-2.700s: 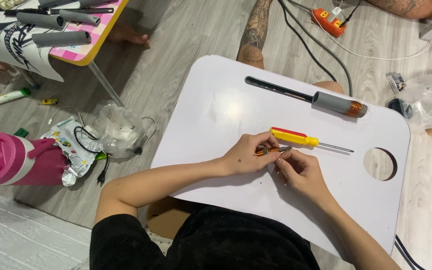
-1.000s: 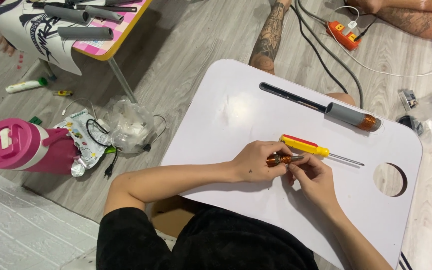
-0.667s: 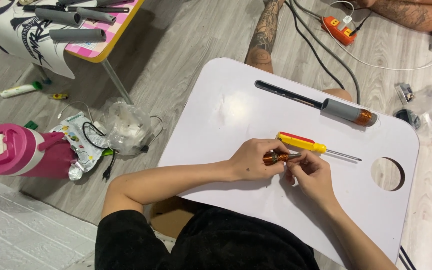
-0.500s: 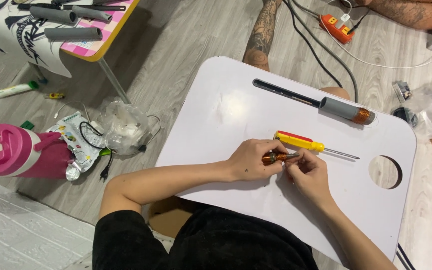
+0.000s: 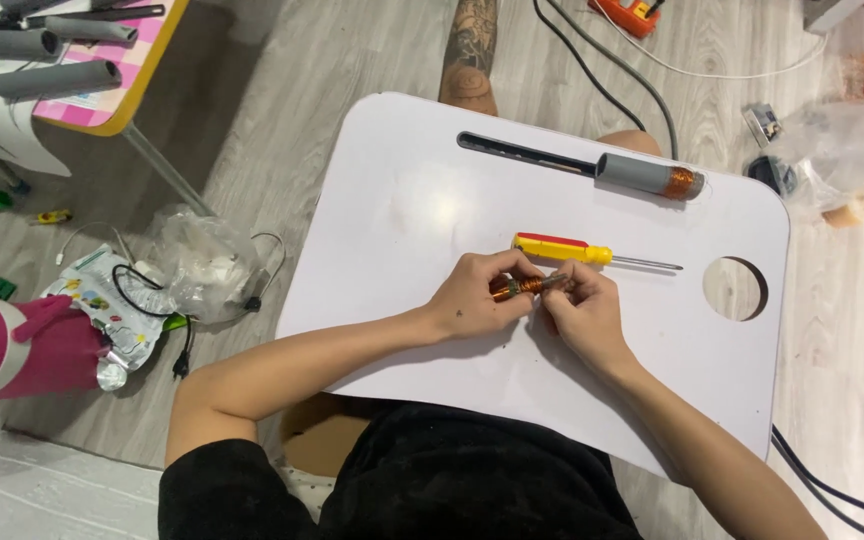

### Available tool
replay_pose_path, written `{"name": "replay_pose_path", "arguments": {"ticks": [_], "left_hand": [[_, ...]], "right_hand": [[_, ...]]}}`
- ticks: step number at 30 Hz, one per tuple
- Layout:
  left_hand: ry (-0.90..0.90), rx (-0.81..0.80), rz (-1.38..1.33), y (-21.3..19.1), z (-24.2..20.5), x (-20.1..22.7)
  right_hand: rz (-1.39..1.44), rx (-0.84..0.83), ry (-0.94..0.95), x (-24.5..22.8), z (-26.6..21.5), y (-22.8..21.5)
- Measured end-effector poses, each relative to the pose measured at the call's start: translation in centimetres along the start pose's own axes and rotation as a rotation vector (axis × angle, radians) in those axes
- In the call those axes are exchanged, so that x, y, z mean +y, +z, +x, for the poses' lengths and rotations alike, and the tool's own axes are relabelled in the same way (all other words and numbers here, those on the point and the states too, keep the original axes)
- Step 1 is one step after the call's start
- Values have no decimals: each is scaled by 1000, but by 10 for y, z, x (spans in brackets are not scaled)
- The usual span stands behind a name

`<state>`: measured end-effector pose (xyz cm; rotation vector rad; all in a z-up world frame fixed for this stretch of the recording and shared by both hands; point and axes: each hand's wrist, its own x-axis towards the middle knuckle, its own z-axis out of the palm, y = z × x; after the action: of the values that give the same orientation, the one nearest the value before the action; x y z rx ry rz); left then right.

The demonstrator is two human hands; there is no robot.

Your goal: Repairing a motor armature by manipulating thin copper wire and using a screwdriver for fine adjustments on a small table.

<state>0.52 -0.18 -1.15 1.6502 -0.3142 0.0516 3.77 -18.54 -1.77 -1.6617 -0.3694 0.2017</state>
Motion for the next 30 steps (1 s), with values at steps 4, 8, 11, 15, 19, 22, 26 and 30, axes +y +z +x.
{"name": "replay_pose_path", "arguments": {"ticks": [4, 8, 11, 15, 19, 22, 26, 30], "left_hand": [[-6, -16, 15, -3, 2, 0], [-36, -10, 38, -7, 3, 6], [-46, 10, 57, -6, 3, 3], [-68, 21, 35, -6, 2, 1], [-73, 13, 38, -6, 2, 4], [-42, 14, 58, -7, 3, 3], [-35, 22, 47, -6, 3, 2], [-18, 18, 48, -5, 3, -2]], "right_hand": [[29, 7, 14, -6, -5, 2], [15, -23, 18, -8, -7, 1], [-7, -27, 21, -13, -8, 2], [-16, -25, 11, -15, -9, 3], [-37, -41, 8, -17, -10, 2], [-33, -32, 7, -15, -10, 1], [-57, -45, -3, -14, -8, -1], [-89, -78, 10, -17, -7, 0]]}}
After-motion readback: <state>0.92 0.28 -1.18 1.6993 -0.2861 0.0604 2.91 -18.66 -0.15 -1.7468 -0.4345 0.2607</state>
